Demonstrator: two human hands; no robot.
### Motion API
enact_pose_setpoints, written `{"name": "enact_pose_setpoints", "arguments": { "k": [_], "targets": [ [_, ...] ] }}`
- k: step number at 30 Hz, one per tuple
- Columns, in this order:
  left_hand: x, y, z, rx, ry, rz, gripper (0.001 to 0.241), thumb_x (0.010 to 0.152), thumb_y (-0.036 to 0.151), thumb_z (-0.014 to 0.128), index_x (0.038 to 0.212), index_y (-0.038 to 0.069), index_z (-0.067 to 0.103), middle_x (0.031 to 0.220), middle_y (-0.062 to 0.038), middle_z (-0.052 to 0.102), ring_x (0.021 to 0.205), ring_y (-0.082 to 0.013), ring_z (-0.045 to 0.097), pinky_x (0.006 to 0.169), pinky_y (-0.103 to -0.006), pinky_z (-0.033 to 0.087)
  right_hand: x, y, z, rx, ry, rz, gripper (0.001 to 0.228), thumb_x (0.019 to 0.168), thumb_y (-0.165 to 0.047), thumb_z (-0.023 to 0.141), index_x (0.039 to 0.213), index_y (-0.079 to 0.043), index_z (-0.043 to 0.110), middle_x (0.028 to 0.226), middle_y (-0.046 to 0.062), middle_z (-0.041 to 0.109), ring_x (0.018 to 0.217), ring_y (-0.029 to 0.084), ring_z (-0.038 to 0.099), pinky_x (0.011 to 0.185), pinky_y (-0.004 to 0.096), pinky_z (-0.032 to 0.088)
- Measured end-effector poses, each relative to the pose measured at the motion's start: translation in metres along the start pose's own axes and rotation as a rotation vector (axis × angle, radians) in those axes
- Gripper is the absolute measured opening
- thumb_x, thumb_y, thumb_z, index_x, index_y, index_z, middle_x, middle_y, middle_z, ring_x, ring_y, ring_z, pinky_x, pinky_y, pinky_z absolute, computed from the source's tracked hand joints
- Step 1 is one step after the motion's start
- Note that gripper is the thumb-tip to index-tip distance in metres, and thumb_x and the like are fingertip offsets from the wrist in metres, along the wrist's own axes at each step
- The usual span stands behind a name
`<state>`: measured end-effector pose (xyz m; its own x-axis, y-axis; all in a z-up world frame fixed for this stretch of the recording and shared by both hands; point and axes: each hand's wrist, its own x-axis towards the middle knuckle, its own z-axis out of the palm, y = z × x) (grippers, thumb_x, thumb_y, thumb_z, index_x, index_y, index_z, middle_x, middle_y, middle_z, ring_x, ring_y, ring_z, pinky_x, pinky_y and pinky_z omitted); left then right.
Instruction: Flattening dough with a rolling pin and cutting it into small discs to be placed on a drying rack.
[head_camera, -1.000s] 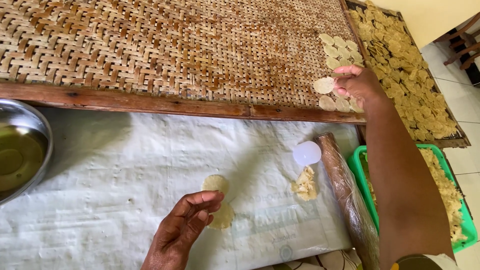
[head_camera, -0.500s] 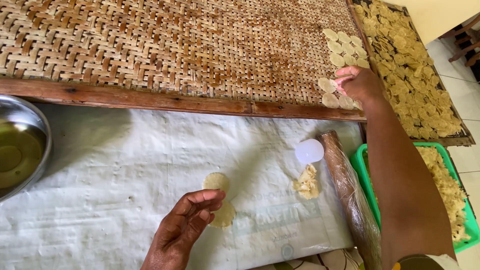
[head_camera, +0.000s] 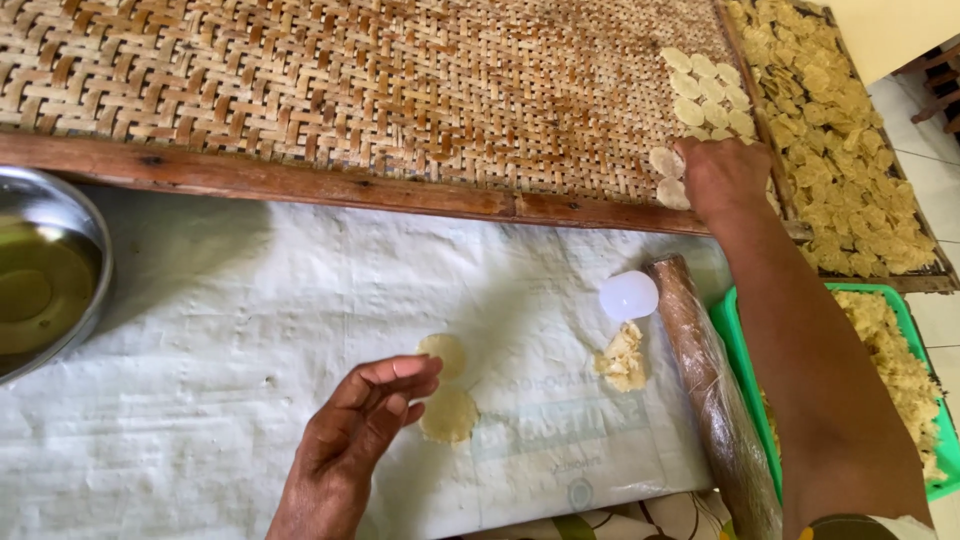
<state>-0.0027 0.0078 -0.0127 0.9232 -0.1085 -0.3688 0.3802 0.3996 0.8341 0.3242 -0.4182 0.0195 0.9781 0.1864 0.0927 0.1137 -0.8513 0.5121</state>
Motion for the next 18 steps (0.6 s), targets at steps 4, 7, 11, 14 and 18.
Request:
{"name": "enact_pose_setpoints", "arguments": {
  "k": [4,7,11,14,18],
  "targets": [
    [-0.007,0.016,-0.003,-0.078,0.065,0.214,0.03,0.102,0.015,0.053,0.126,0.001,0.064,0.133,-0.013,0.071,0.127,-0.0244,0.065,0.107,-0.0431,0.052,-0.015,0.01,0.009,0.141,0.194,-0.056,0.038,0.096,-0.008,0.065,0.126,-0.028,0.077,0.104,0.016,0.075,0.087,0.034,0.071,0.077,0.047,0.055],
    [-0.009,0.022,-0.013,-0.307,0.161,0.312,0.023,0.105,0.011,0.051,0.125,0.003,0.061,0.132,-0.013,0.068,0.126,-0.025,0.063,0.106,-0.0432,0.05,-0.055,-0.017,-0.04,0.398,0.328,-0.192,0.017,0.104,-0.016,0.071,0.12,-0.017,0.076,0.107,0.014,0.076,0.095,0.033,0.07,0.083,0.046,0.056],
    [-0.009,0.029,-0.028,-0.461,0.297,0.398,0.02,0.104,0.009,0.051,0.122,0.009,0.059,0.133,-0.011,0.067,0.122,-0.0252,0.064,0.103,-0.043,0.051,-0.115,-0.075,-0.1,0.673,0.139,-0.111,0.019,0.1,-0.024,0.08,0.098,-0.008,0.07,0.099,0.012,0.073,0.085,0.024,0.071,0.075,0.04,0.057],
    [-0.01,0.029,-0.037,-0.601,0.312,0.474,0.021,0.104,0.009,0.048,0.122,0.012,0.059,0.136,-0.01,0.066,0.123,-0.0241,0.064,0.106,-0.0424,0.05,-0.163,-0.123,-0.13,0.882,0.082,-0.282,0.013,0.099,-0.017,0.073,0.094,-0.009,0.065,0.099,0.002,0.075,0.083,0.015,0.073,0.067,0.031,0.059],
    [-0.01,0.026,-0.04,-0.683,0.318,0.479,0.023,0.103,0.008,0.048,0.122,0.013,0.06,0.136,-0.01,0.066,0.12,-0.0232,0.064,0.104,-0.042,0.05,-0.216,-0.185,-0.155,1.093,-0.026,-0.44,0.012,0.088,-0.014,0.079,0.09,-0.01,0.068,0.095,0.003,0.072,0.083,0.014,0.071,0.065,0.03,0.062]
  ]
}}
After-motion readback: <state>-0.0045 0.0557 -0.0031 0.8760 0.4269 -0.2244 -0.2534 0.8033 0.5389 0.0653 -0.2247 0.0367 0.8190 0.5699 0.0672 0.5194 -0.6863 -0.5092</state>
